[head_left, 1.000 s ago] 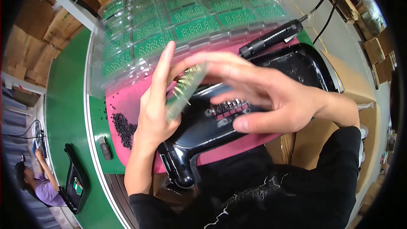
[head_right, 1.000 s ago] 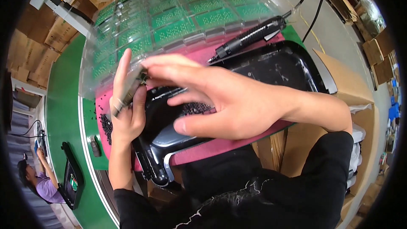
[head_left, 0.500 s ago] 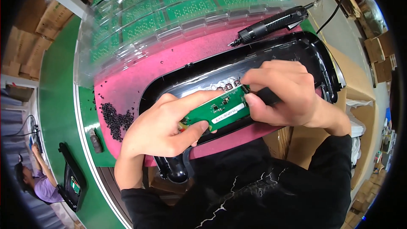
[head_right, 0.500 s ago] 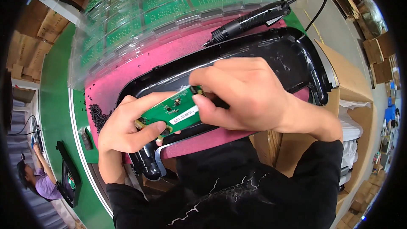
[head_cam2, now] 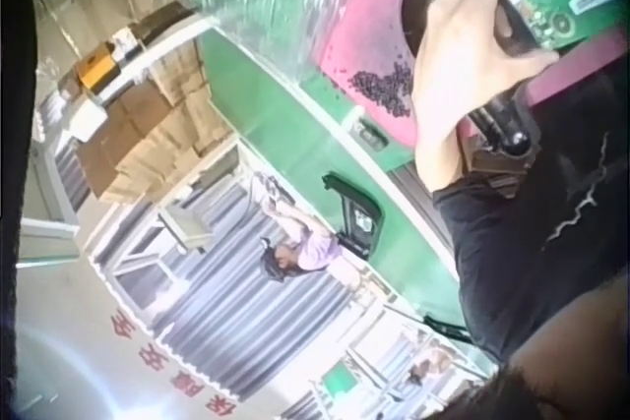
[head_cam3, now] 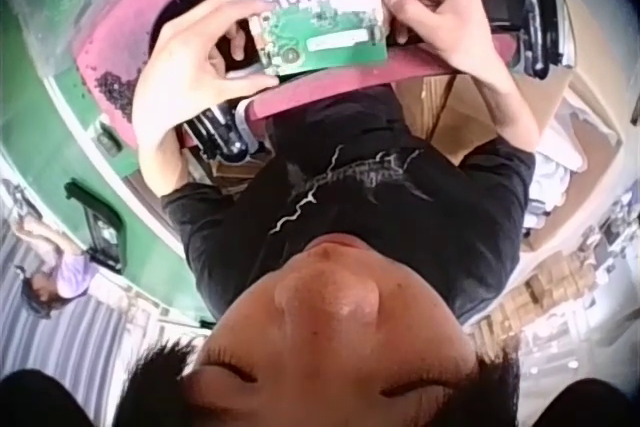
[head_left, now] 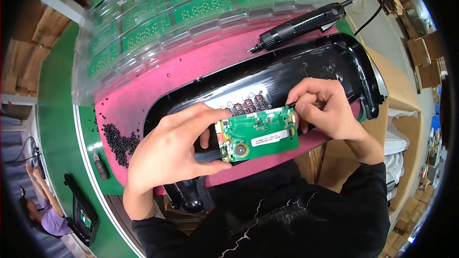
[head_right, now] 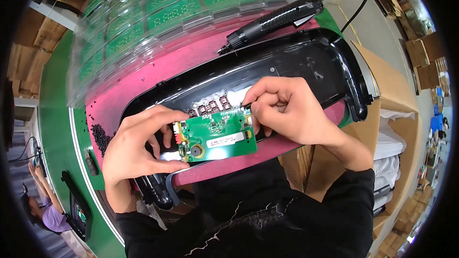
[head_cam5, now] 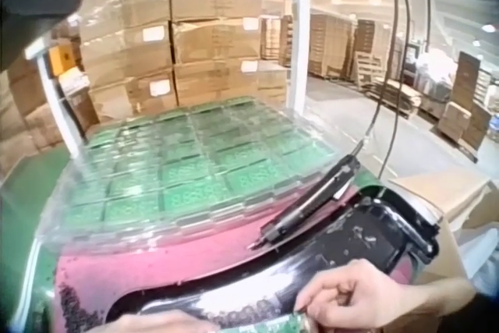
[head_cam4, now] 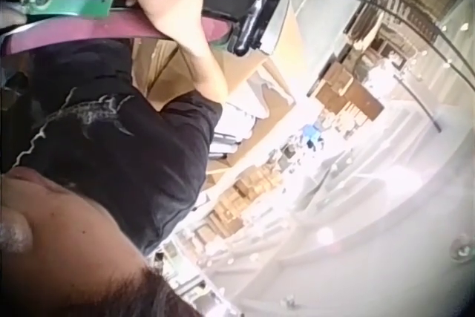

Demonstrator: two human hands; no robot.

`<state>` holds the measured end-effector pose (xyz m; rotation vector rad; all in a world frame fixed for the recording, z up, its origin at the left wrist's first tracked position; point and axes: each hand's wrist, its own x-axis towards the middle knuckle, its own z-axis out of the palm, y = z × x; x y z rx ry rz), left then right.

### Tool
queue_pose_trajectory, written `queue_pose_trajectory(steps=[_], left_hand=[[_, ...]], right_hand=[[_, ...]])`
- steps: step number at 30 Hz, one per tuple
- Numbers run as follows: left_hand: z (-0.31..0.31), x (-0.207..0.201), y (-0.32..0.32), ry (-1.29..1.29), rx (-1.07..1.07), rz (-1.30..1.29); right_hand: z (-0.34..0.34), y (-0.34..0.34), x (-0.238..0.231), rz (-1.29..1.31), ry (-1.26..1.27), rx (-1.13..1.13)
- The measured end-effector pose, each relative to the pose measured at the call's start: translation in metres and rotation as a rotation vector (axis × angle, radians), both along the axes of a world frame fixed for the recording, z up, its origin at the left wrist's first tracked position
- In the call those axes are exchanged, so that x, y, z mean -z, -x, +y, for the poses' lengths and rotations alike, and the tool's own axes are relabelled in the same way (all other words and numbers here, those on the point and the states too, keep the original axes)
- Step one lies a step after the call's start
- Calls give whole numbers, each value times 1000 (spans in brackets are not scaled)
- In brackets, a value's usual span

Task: Assembling electronic components by installing circuit boards into plastic housings and fastening them with an electric screwdriver.

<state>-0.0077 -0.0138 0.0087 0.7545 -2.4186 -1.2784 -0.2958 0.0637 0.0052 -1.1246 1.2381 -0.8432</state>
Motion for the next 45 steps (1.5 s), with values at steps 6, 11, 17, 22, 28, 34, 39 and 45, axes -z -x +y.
queue_pose_trajectory(steps=[6, 11, 17, 22, 28, 34, 39, 45], left_hand=[[-7, 4, -4, 1, 7, -53], [-7, 3, 1, 33, -46, -147], [-4, 10, 5, 95, -166, -191], [-1, 11, 8, 150, -180, -262], [0, 10, 11, 158, -195, -309], [-1, 9, 12, 166, -192, -317], [1, 8, 10, 170, -216, -336], [1, 12, 7, 277, -138, -324]], right_hand=[[-10, 4, 8, 257, 373, -347], [-23, 7, 13, 435, 446, -345], [-34, 4, 28, 528, 657, -277], [-34, 4, 33, 567, 655, -288], [-34, 3, 35, 575, 672, -277], [-34, 3, 36, 577, 673, -274], [-34, 0, 34, 578, 672, -291], [-29, -5, 25, 680, 568, -278]])
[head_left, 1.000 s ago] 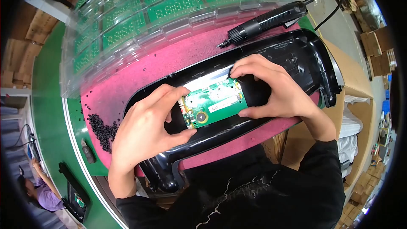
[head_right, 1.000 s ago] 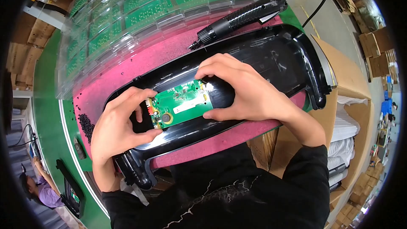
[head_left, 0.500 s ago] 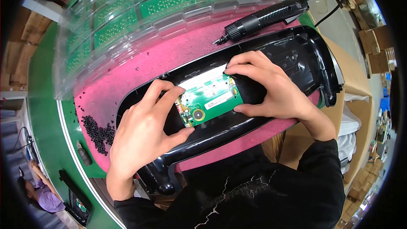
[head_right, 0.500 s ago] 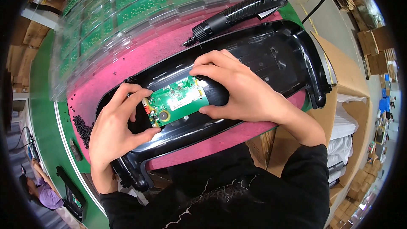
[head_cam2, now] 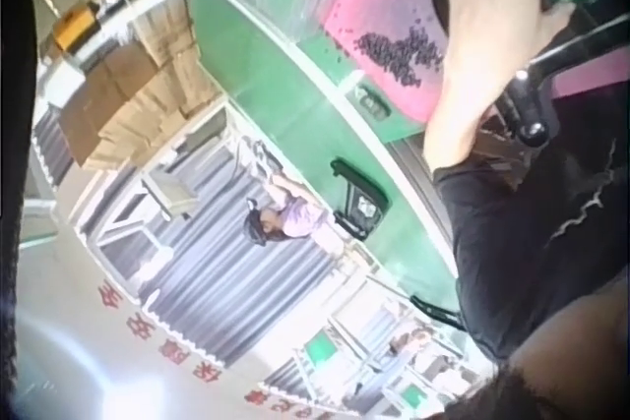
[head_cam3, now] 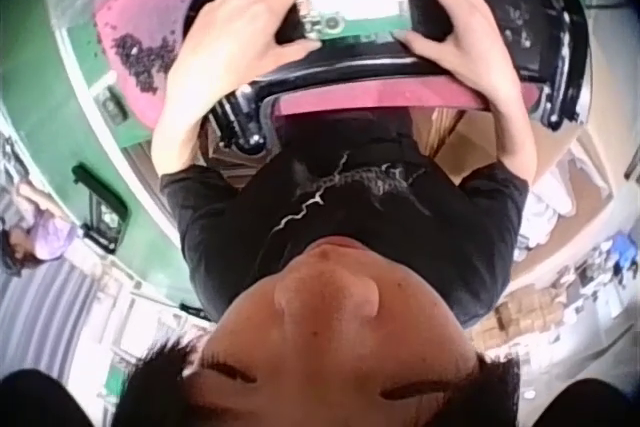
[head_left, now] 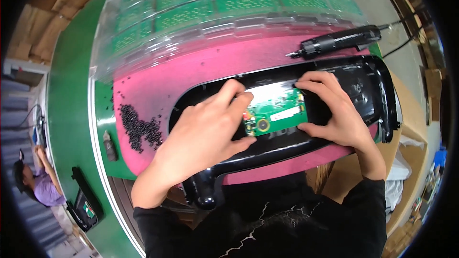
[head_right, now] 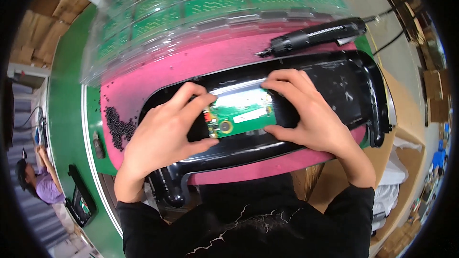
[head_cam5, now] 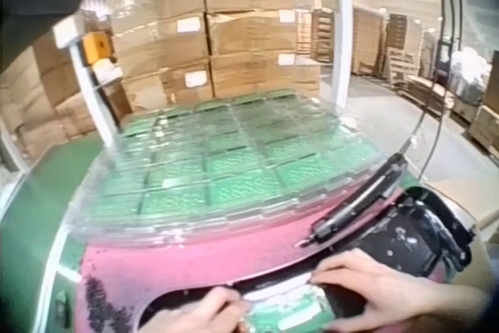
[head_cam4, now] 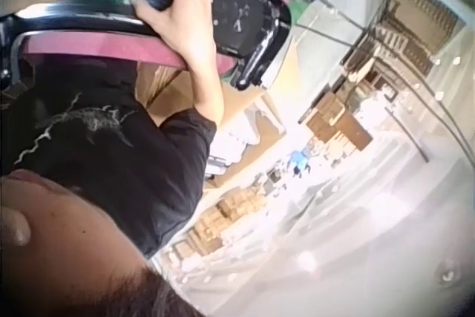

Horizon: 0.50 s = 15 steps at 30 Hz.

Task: Assembling electronic components by installing circuit boards into plastic housings and fastening them with an electric screwdriver.

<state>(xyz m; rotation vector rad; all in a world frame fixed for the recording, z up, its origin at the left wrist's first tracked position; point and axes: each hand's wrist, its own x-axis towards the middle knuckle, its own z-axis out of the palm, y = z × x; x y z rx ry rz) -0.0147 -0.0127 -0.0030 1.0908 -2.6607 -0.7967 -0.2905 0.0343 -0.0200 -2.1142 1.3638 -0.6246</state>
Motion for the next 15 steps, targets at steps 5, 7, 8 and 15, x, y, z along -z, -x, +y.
queue_pose_trajectory(steps=[5, 7, 8, 15], left_hand=[[3, -3, -11, -3, 53, 75], [1, -6, -20, 76, 24, 172], [-1, -6, -26, 136, -8, 261], [-26, -14, -98, 252, -395, 18]], right_hand=[[1, -6, -12, -34, -112, 49], [1, -1, -15, -115, -45, 134], [-1, 4, -16, -183, -37, 235], [-49, 135, -27, 403, 297, 612]])
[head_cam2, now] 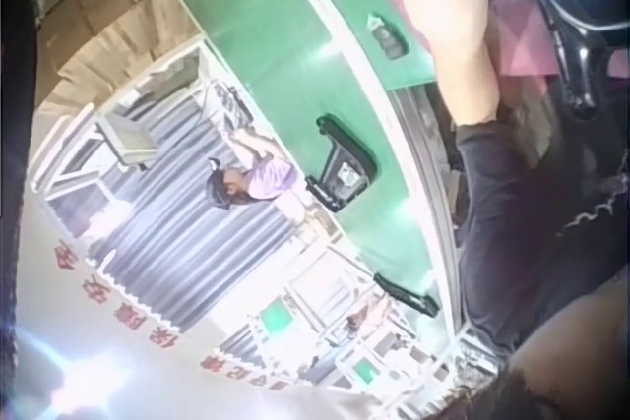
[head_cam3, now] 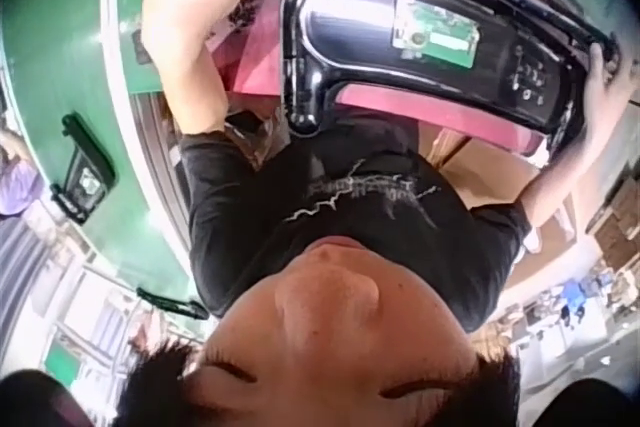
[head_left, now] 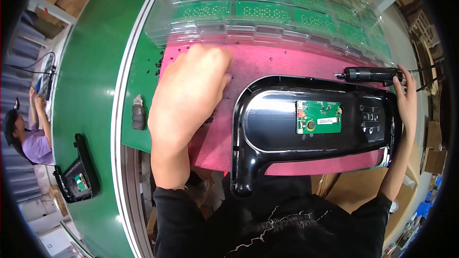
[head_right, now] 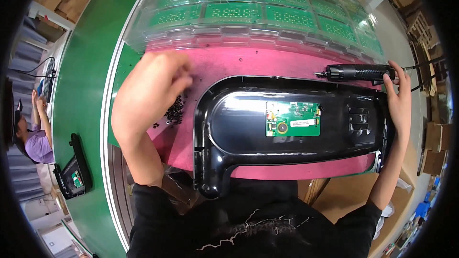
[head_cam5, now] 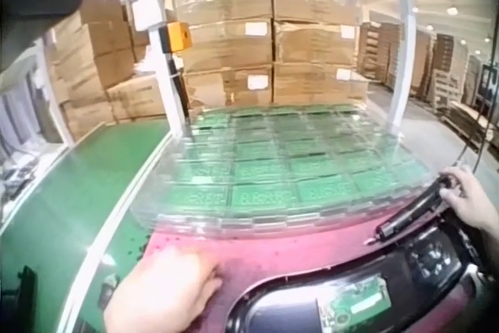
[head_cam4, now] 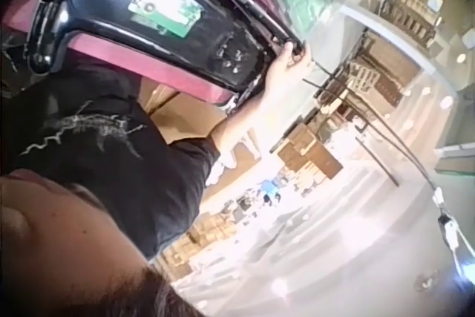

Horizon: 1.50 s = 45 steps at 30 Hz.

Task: Assembling electronic components by installing circuit boards into plastic housings and fastening them with an electric screwdriver.

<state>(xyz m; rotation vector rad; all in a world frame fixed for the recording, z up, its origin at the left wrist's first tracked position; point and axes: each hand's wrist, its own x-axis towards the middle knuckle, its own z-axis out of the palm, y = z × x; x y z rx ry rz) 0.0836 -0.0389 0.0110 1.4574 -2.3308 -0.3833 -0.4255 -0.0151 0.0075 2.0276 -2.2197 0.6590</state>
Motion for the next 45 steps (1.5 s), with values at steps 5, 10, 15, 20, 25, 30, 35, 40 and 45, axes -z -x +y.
queue_pose_trajectory(steps=[5, 10, 15, 20, 25, 30, 35, 40, 45], left_hand=[[28, 14, -10, 65, -68, -137], [18, 10, 7, 25, -113, -251], [12, 14, 7, 5, -138, -420], [4, 8, 16, -131, -168, -413], [4, -10, 47, 193, -59, -71], [8, -20, 94, 84, 247, 258], [8, -7, 109, -8, 326, 414], [23, 3, 97, -144, 335, 445], [22, 11, 102, -238, 446, 560]], right_hand=[[-25, -6, 3, -340, -68, 62], [-32, -1, 21, -438, 465, 17], [-49, -96, 7, -191, 546, 74], [-70, -66, 15, -1125, 472, 220], [-74, -124, -3, -1221, 653, -225], [-44, -168, -16, -1288, 81, -511], [-23, -163, -25, -1767, 426, -644], [18, -171, -47, -2006, 435, -807], [31, -182, -42, -1907, 338, -907]])
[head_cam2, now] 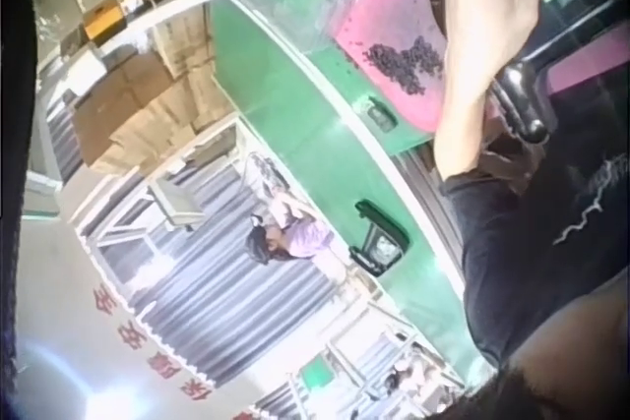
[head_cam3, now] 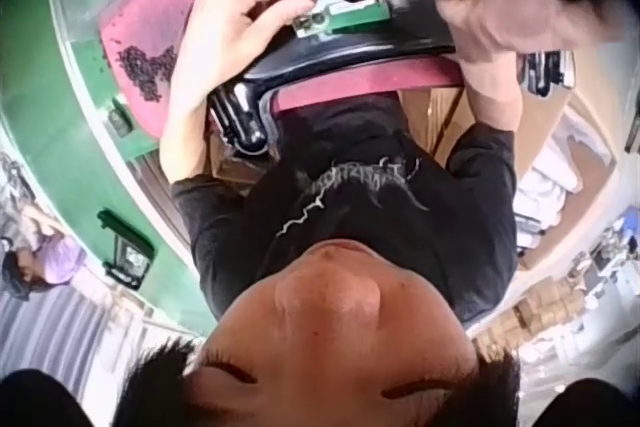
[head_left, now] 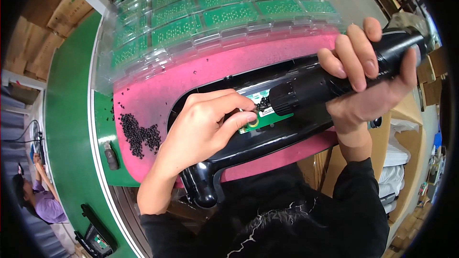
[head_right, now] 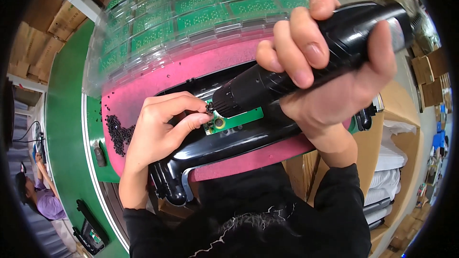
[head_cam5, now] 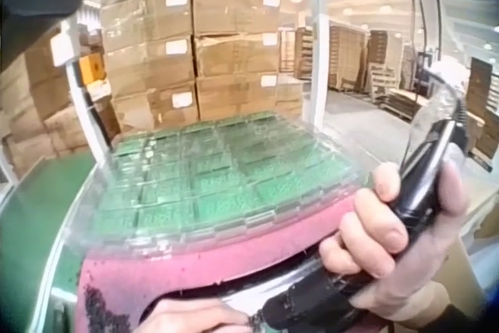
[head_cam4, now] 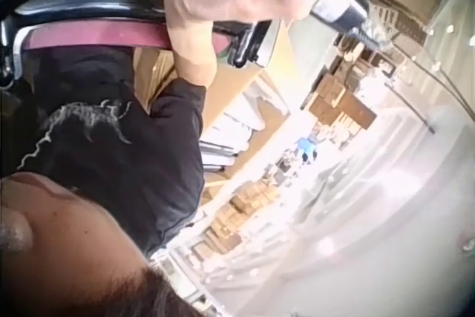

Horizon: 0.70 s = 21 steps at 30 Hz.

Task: Assembling electronic components by installing circuit boards into plastic housings and fastening them with an electric screwdriver.

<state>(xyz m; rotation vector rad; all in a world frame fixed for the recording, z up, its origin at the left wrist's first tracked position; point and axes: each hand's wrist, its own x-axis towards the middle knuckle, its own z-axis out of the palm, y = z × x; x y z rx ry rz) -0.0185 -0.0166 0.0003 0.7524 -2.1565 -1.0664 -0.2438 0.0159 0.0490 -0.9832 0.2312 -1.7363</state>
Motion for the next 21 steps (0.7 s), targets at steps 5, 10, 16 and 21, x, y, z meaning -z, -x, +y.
queue_pose_trajectory(steps=[5, 10, 16, 21], left_hand=[[2, 4, -1, -139, 50, 19], [4, 8, 2, -111, 30, 46], [7, 5, 3, 88, -7, -44], [9, 4, 6, 153, -11, -33]], right_hand=[[7, 5, 2, 50, 25, -77], [11, 7, 4, 111, 56, -73], [12, 12, 6, 223, 89, -121], [11, 14, 8, 268, 101, -149]])
